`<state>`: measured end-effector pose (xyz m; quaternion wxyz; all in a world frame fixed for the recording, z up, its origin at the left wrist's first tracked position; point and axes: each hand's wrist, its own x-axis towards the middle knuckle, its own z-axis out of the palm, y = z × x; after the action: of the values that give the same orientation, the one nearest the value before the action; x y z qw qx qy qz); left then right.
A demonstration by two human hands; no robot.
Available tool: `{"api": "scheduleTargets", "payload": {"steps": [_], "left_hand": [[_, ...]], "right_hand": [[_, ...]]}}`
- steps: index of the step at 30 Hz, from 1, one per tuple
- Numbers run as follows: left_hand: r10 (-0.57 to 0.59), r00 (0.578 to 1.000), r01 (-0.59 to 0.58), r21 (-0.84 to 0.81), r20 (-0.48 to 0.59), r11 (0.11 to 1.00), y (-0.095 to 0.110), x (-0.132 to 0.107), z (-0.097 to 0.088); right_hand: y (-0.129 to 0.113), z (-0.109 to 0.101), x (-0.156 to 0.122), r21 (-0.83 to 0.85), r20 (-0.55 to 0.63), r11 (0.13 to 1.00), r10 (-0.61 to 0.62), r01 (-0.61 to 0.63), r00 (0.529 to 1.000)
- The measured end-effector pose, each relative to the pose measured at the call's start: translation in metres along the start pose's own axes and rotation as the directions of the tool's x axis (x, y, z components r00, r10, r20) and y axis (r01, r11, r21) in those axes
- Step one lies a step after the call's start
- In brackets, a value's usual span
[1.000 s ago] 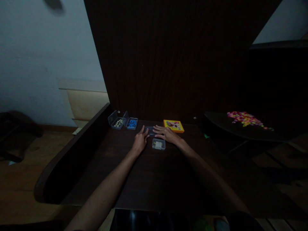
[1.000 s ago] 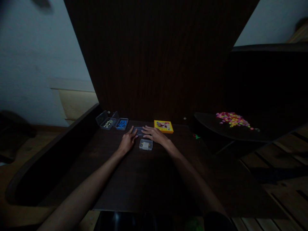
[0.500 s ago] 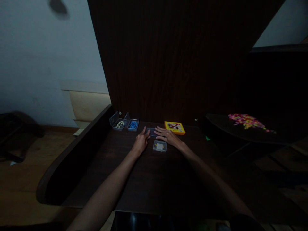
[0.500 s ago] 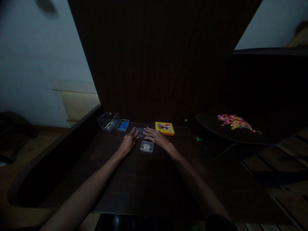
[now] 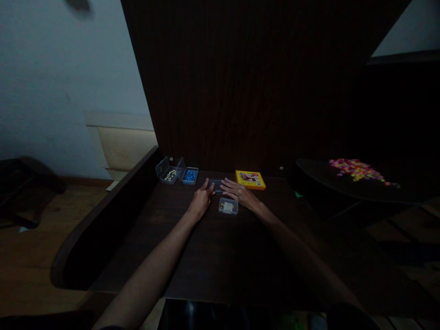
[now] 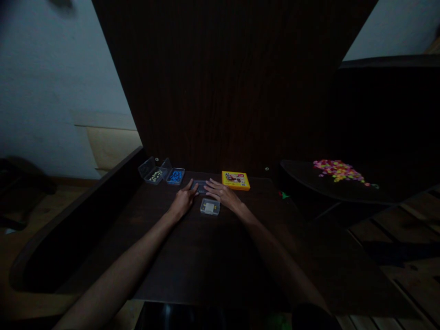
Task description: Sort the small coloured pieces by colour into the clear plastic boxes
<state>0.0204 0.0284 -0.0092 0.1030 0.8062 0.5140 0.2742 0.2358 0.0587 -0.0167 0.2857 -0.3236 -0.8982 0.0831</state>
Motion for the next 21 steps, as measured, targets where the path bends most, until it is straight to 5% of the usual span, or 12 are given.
{"api": "scheduleTargets", "payload": {"steps": [10,21], "left_hand": [[0.003,0.999,-0.005,0.046,0.037,0.999,0.001,-0.001,-0.002],[0.05,0.999,-0.05,-0.028,0.006,0.998,-0.001,0.001,0.002]], "right_hand": [[0.003,0.005,-0.002,-0.08,-0.017,0.996,-0.04,0.039,0.999],[0.001,0.0,0.012,-0.101,0.003,0.993,0.067,-0.067,0.998]]}}
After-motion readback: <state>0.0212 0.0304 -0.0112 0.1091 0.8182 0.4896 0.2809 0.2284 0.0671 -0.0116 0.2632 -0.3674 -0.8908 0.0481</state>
